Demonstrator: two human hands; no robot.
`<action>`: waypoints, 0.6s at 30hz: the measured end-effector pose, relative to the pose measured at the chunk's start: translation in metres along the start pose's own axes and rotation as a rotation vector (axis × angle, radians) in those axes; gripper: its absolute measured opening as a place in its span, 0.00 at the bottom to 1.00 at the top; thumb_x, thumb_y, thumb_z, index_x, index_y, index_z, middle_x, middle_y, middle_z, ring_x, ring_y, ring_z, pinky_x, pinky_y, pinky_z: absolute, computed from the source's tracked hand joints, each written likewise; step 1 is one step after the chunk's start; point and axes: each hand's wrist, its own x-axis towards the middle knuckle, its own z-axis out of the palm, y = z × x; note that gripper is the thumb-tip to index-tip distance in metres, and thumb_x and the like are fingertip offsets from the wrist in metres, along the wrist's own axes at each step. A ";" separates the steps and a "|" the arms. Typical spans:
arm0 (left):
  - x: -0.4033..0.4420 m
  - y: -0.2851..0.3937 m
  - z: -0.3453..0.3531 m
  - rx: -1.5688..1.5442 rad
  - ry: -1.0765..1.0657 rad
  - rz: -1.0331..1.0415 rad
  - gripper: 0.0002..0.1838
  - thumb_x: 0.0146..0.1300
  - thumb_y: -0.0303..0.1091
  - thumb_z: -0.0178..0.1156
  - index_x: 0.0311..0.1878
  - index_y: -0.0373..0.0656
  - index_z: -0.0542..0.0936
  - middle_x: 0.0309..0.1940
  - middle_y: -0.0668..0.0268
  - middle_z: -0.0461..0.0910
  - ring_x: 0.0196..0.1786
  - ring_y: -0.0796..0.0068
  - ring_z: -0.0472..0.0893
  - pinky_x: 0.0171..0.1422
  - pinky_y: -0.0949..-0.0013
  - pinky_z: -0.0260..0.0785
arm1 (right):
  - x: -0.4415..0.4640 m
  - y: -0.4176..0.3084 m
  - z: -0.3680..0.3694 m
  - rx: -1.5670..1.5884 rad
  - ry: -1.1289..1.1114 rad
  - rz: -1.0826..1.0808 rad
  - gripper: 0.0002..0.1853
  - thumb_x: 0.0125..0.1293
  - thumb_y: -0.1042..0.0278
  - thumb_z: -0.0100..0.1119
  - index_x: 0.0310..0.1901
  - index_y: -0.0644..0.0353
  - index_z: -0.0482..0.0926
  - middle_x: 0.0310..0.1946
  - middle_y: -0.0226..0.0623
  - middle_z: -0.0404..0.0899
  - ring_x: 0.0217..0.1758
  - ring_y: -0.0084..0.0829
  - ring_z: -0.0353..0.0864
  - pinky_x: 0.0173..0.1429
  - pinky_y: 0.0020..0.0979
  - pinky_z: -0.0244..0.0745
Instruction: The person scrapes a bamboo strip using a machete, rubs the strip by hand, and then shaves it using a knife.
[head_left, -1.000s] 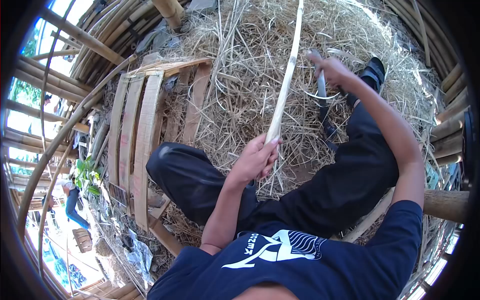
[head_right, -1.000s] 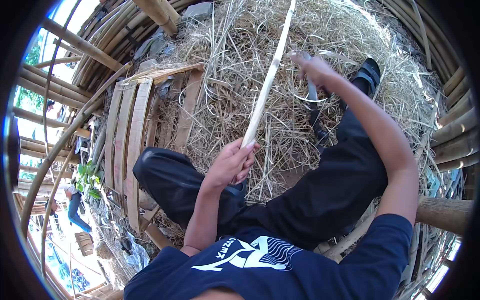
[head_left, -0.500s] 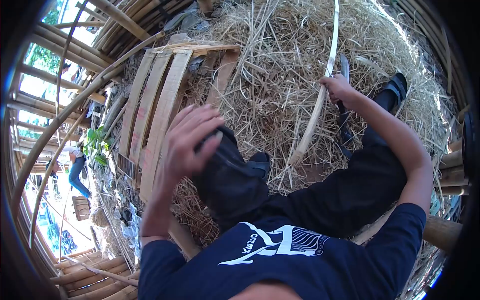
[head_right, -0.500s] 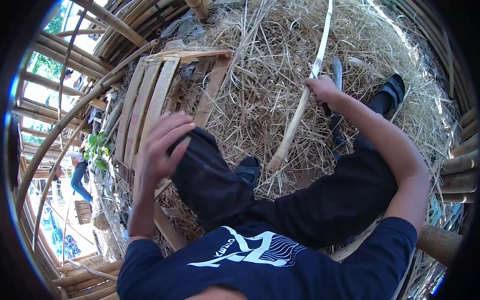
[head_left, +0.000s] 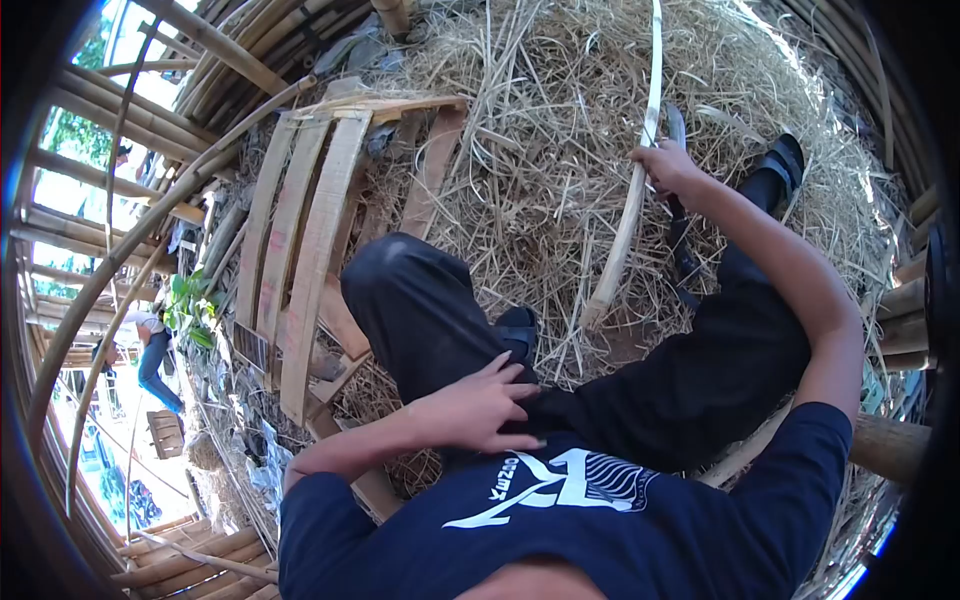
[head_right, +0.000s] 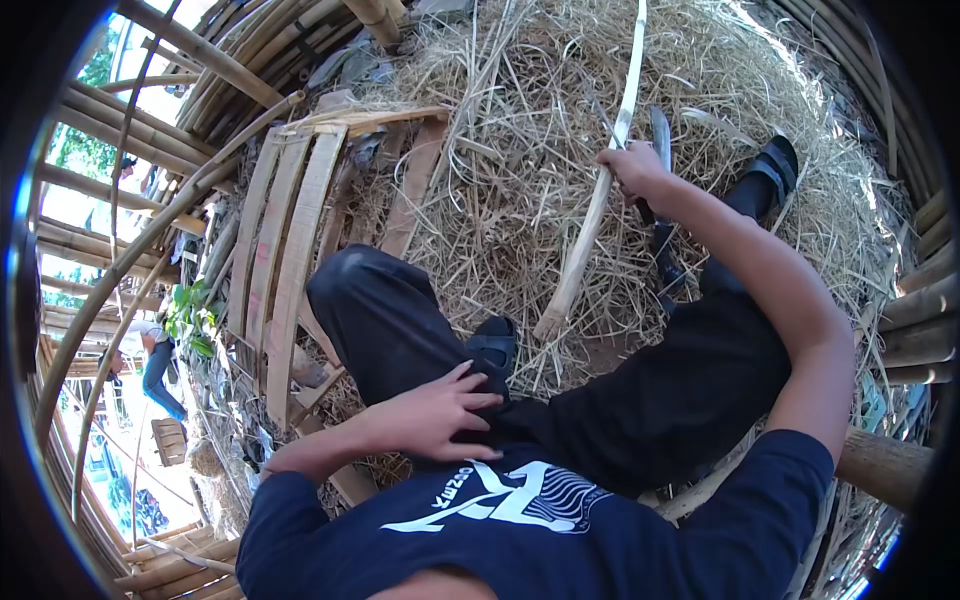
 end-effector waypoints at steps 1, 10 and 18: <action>0.000 0.004 0.012 0.210 0.162 0.115 0.17 0.53 0.46 0.65 0.38 0.41 0.81 0.50 0.59 0.78 0.55 0.62 0.74 0.73 0.44 0.48 | 0.002 0.001 -0.001 0.008 -0.043 0.007 0.14 0.61 0.61 0.60 0.27 0.62 0.71 0.17 0.29 0.65 0.14 0.22 0.63 0.18 0.29 0.59; -0.091 -0.099 -0.174 1.040 0.531 -0.743 0.15 0.63 0.45 0.57 0.35 0.41 0.82 0.38 0.60 0.78 0.45 0.62 0.78 0.55 0.56 0.67 | 0.017 0.008 0.001 0.040 -0.102 0.012 0.15 0.62 0.61 0.58 0.23 0.60 0.71 0.14 0.26 0.61 0.13 0.21 0.59 0.17 0.30 0.56; -0.081 -0.078 -0.170 0.412 1.376 -0.561 0.20 0.69 0.42 0.54 0.56 0.37 0.78 0.50 0.55 0.81 0.54 0.66 0.80 0.59 0.63 0.70 | 0.010 0.002 0.005 -0.008 -0.047 -0.007 0.15 0.60 0.60 0.61 0.24 0.62 0.75 0.16 0.29 0.67 0.13 0.21 0.63 0.18 0.29 0.60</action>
